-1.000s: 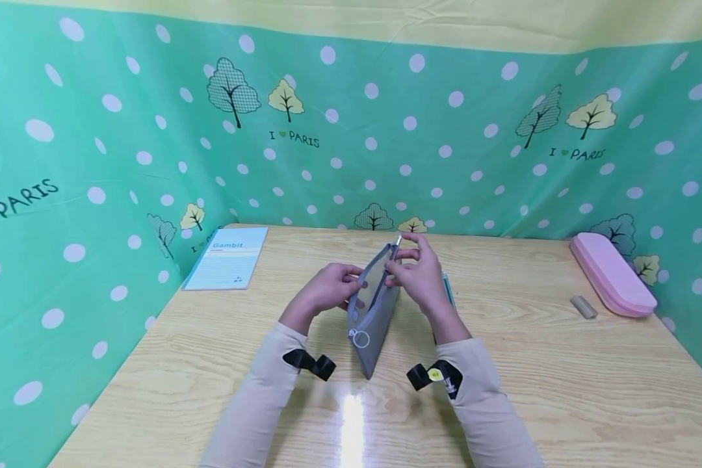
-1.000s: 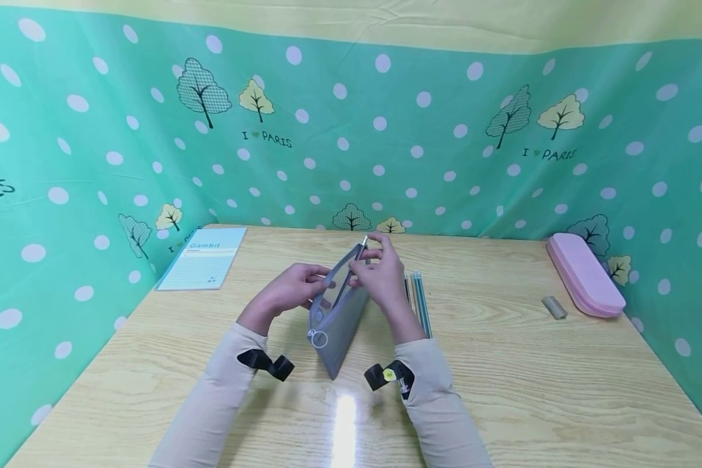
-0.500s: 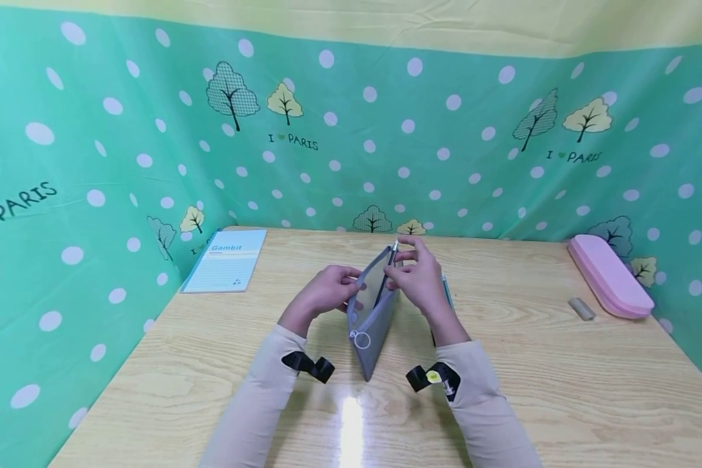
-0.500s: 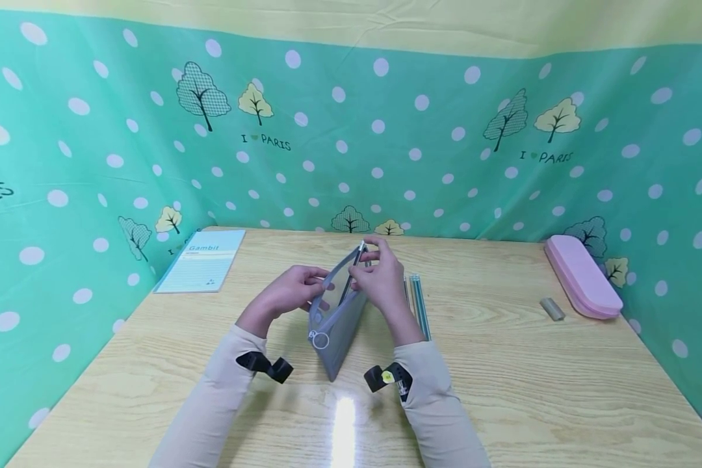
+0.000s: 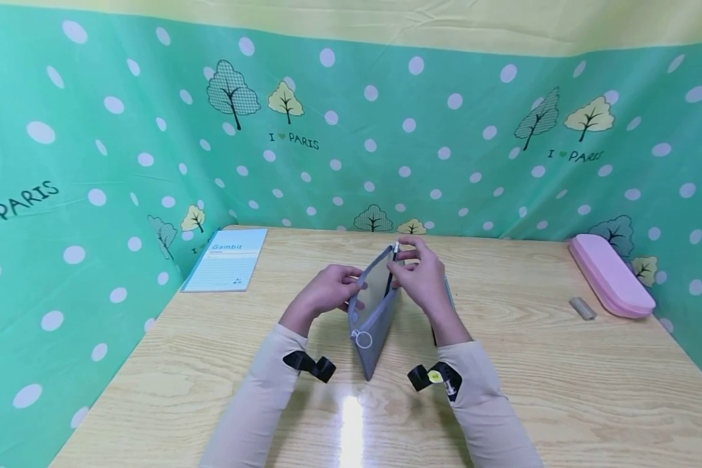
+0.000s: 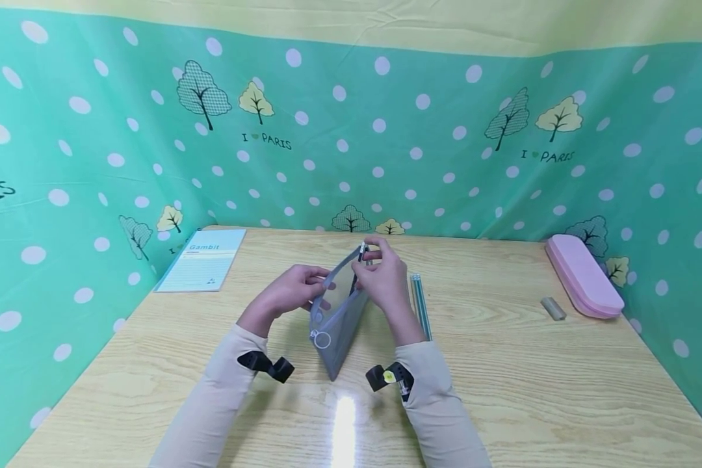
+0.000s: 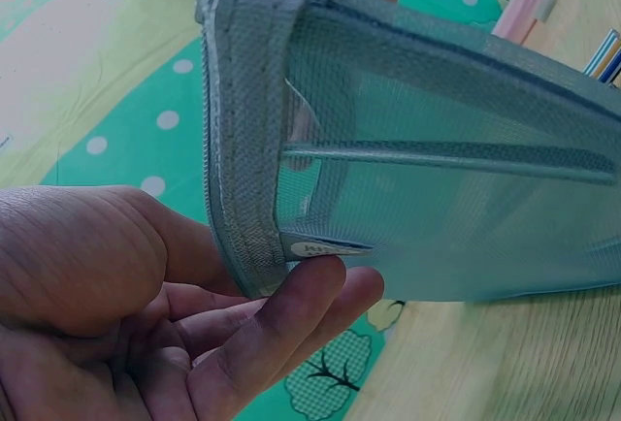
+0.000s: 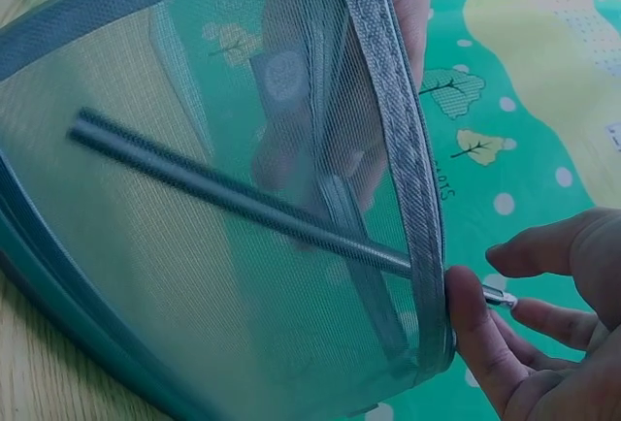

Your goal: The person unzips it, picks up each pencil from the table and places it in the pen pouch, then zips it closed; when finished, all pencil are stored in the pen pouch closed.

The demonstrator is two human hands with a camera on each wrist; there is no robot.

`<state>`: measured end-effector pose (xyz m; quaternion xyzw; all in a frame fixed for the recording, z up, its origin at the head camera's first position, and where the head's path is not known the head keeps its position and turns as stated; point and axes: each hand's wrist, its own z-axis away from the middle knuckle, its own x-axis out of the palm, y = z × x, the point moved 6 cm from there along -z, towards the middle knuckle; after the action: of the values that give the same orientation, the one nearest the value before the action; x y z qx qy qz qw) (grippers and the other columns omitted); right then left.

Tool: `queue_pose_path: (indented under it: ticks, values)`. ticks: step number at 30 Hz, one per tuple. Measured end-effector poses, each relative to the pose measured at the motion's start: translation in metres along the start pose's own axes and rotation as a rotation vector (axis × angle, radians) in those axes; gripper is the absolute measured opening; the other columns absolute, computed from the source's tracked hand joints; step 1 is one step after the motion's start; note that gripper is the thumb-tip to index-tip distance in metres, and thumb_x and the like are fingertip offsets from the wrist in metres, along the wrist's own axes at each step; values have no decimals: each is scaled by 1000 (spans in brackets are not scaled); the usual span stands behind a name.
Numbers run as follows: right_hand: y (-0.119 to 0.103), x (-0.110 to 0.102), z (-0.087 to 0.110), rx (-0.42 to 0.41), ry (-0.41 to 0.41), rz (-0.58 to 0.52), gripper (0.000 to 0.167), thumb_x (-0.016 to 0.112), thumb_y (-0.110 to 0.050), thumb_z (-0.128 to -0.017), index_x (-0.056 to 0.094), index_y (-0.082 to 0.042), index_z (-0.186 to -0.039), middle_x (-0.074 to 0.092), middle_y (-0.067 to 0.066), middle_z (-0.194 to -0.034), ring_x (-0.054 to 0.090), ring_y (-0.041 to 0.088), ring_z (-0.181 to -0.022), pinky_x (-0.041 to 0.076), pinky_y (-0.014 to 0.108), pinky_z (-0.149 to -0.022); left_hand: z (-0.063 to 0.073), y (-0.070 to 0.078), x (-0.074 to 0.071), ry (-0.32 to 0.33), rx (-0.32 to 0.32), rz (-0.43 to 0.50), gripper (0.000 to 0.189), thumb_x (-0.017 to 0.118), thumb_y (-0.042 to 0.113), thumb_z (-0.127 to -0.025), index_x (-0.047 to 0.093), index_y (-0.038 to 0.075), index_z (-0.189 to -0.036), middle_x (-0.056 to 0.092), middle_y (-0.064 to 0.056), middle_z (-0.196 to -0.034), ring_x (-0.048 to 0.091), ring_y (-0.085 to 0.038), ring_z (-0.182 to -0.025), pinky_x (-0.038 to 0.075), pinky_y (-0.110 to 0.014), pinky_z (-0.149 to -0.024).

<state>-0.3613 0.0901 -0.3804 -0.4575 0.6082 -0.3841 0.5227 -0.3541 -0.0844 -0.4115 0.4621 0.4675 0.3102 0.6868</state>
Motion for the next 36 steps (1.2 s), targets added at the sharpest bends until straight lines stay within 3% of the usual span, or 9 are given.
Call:
queue_pose_path:
  ticks: [12,18,22,31,36]
  values:
    - [-6,-10,1,1,36,-14,39,64,-3,-95,62,0,-134,66,23,-118,72,33,-92,65,28,-65,0,1,0,-2,10,3,40,51,2,-106,52,-12,-143,70,-27,-124,77,-32,-88,66,-37,-72]
    - [-2,-29,-2,32,46,-25,36,60,-7,-98,63,1,-134,66,21,-116,72,18,-80,65,26,-66,0,4,0,3,7,8,39,49,0,-105,51,-12,-143,70,-26,-124,77,-33,-90,67,-37,-74]
    - [6,-39,-1,79,26,-13,35,58,-9,-100,62,3,-133,66,21,-115,69,9,-75,65,26,-67,3,1,-4,9,-4,3,40,50,0,-105,51,-12,-143,70,-26,-125,77,-32,-90,67,-37,-74]
    - [39,-69,9,142,-22,38,36,56,-11,-104,58,9,-134,68,15,-104,68,7,-74,65,26,-67,6,-2,-3,13,-4,8,39,50,-1,-104,52,-13,-142,70,-26,-125,77,-32,-87,66,-36,-73]
    - [65,-80,-1,197,-65,110,40,50,-16,-107,56,12,-134,68,15,-100,70,11,-76,65,28,-67,8,-1,-2,8,8,9,39,50,-1,-104,52,-13,-141,69,-27,-125,77,-32,-86,66,-36,-73]
